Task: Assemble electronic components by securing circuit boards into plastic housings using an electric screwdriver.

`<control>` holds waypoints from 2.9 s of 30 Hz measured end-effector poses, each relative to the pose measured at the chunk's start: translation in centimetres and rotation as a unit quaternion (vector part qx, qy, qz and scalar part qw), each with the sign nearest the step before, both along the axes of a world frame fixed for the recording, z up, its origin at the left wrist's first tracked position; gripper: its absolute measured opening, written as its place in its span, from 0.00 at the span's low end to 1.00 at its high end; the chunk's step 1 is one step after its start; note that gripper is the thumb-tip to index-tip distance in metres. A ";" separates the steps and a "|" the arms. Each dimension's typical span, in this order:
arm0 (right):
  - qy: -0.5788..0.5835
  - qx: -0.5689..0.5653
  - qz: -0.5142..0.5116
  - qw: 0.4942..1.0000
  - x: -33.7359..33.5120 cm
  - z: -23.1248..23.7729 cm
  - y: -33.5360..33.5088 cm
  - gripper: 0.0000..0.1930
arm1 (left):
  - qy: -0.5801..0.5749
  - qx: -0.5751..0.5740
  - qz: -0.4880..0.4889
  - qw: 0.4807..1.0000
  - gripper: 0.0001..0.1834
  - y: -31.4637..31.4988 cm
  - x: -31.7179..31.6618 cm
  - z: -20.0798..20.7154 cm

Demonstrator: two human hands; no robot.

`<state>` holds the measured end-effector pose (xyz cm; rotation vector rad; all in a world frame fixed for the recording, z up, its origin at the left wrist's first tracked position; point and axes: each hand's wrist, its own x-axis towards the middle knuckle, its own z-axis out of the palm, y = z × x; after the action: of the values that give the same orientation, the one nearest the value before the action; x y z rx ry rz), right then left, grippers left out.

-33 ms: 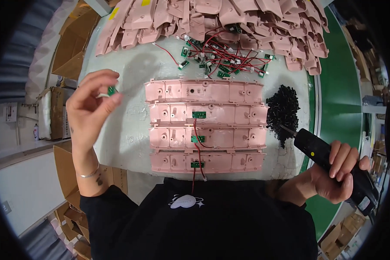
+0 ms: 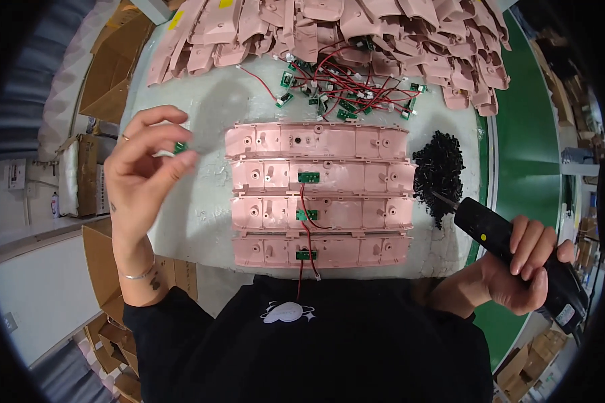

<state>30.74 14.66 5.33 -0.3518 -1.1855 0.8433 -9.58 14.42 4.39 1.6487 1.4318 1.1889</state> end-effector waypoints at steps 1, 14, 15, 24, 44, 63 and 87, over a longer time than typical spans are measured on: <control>-0.004 -0.001 -0.003 1.000 -0.4 0.1 0.1 0.17 | -0.004 -0.001 -0.003 1.000 0.14 0.4 0.8 0.1; -0.087 -0.012 0.123 0.989 -9.5 0.2 3.5 0.20 | 0.169 -0.018 -0.120 0.978 0.06 6.3 7.3 -8.1; -0.092 -0.029 0.105 0.990 -10.0 0.2 3.7 0.20 | 0.215 0.042 -0.123 0.968 0.06 6.2 7.4 -8.4; -0.105 -0.085 0.089 0.987 -14.4 -1.5 5.5 0.19 | 0.258 0.098 -0.100 0.956 0.05 5.3 7.6 -9.6; -0.181 -0.042 0.137 0.973 -16.4 -3.6 6.2 0.14 | 0.194 0.145 -0.127 0.962 0.02 6.0 7.2 -11.0; -0.117 -0.063 0.075 0.988 -8.9 -0.6 4.3 0.22 | 0.188 0.091 -0.102 0.973 0.04 5.4 7.2 -9.9; -0.031 -0.116 -0.145 0.982 3.6 -3.2 -2.9 0.16 | 0.175 0.187 -0.278 0.926 0.08 4.7 14.9 -4.0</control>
<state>34.38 11.72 2.15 -0.7293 -1.0613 0.7193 5.31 19.12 0.35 2.4233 0.8381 0.8939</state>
